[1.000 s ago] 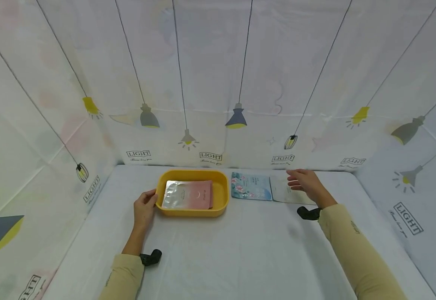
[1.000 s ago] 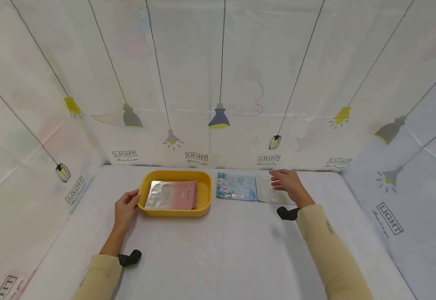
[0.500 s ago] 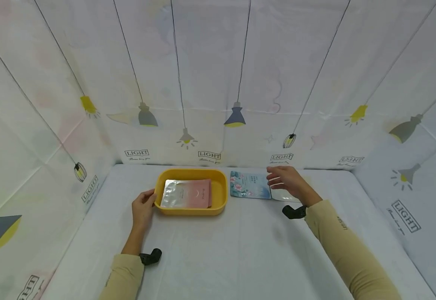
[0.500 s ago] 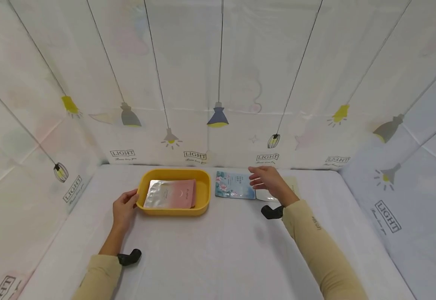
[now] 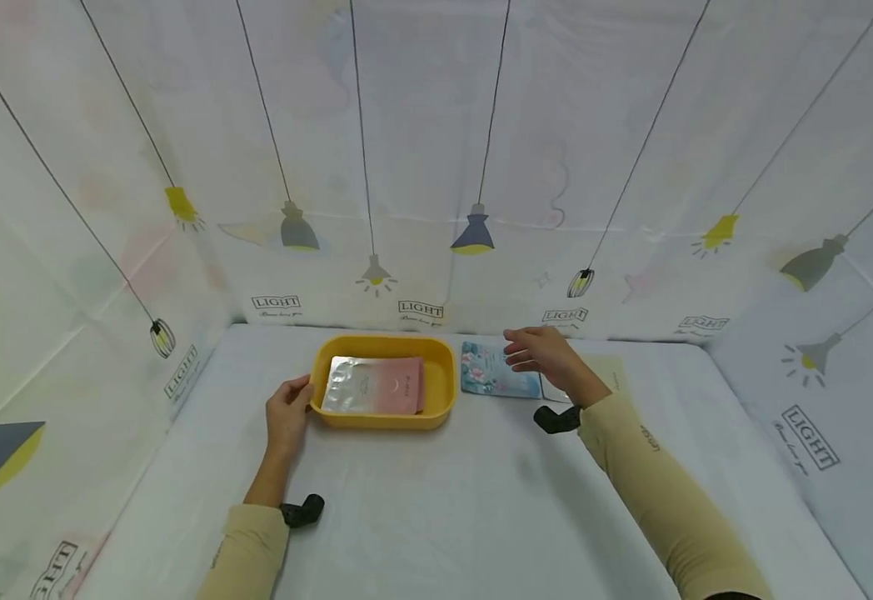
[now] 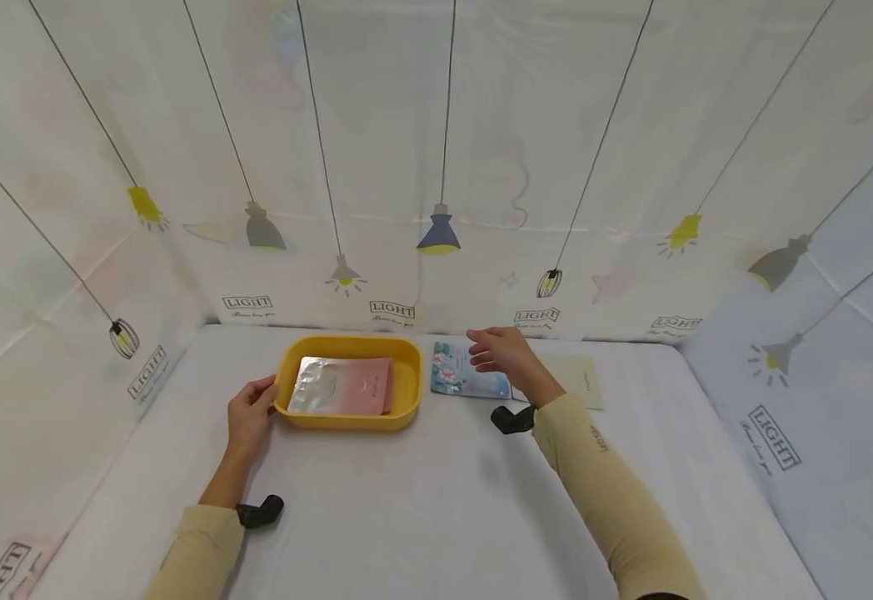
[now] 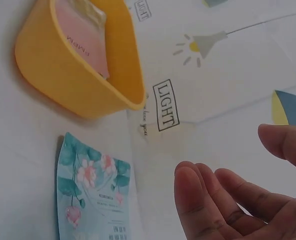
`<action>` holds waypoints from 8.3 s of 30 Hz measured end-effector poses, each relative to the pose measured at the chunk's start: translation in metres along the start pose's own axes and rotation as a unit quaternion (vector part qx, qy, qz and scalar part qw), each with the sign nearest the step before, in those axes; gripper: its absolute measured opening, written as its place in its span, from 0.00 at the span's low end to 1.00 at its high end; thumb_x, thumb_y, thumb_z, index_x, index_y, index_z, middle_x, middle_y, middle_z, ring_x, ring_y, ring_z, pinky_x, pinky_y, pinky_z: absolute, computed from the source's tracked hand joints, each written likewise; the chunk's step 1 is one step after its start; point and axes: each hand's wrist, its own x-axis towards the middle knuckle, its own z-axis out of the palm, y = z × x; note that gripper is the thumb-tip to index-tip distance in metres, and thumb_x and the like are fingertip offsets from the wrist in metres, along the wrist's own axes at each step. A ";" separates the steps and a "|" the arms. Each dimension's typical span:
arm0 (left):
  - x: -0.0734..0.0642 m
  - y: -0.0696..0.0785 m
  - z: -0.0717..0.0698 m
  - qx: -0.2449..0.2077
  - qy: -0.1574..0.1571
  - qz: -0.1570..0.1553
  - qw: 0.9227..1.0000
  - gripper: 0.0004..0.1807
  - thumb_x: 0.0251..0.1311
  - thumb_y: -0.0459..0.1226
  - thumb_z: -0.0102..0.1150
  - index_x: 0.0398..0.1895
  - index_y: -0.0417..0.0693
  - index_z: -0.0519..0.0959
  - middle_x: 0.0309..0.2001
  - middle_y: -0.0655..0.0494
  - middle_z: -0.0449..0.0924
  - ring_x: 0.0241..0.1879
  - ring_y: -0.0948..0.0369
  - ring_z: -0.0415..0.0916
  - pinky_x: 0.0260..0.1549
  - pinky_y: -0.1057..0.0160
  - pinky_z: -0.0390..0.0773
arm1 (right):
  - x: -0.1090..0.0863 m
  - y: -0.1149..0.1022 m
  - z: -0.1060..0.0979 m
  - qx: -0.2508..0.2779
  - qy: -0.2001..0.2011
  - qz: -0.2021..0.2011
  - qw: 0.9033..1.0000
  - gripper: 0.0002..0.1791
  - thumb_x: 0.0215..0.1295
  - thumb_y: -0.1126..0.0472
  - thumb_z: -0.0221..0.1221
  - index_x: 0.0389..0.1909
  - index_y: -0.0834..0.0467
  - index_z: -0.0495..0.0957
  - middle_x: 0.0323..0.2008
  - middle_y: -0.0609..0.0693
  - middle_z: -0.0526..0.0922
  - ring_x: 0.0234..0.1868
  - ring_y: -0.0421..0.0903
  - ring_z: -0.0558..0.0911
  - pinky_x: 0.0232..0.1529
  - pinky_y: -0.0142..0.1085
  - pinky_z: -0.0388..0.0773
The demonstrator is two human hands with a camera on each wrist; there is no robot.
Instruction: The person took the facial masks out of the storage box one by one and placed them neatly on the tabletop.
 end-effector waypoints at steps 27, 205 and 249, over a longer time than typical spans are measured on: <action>-0.004 0.007 0.001 0.020 -0.008 -0.028 0.999 0.17 0.62 0.45 0.50 0.51 0.48 0.73 0.51 0.52 0.75 0.47 0.60 0.73 0.35 0.79 0.75 | 0.041 -0.021 0.107 -0.025 0.013 0.052 0.998 0.24 0.60 0.52 0.55 0.52 0.63 0.69 0.46 0.58 0.77 0.45 0.54 0.79 0.42 0.39 0.80; -0.003 0.003 0.001 0.024 -0.016 -0.045 0.999 0.18 0.63 0.45 0.48 0.53 0.50 0.71 0.53 0.55 0.73 0.50 0.61 0.70 0.39 0.79 0.75 | -0.063 0.116 -0.037 0.250 0.036 0.041 0.967 0.26 0.60 0.64 0.56 0.59 0.62 0.61 0.37 0.44 0.81 0.36 0.40 0.80 0.40 0.30 0.79; -0.003 0.005 0.001 0.037 -0.006 -0.027 0.999 0.18 0.62 0.45 0.49 0.52 0.48 0.72 0.52 0.53 0.74 0.48 0.58 0.71 0.33 0.80 0.74 | -0.040 0.147 -0.022 -0.148 0.107 0.076 0.980 0.16 0.55 0.58 0.60 0.42 0.65 0.78 0.29 0.52 0.82 0.25 0.44 0.78 0.29 0.33 0.78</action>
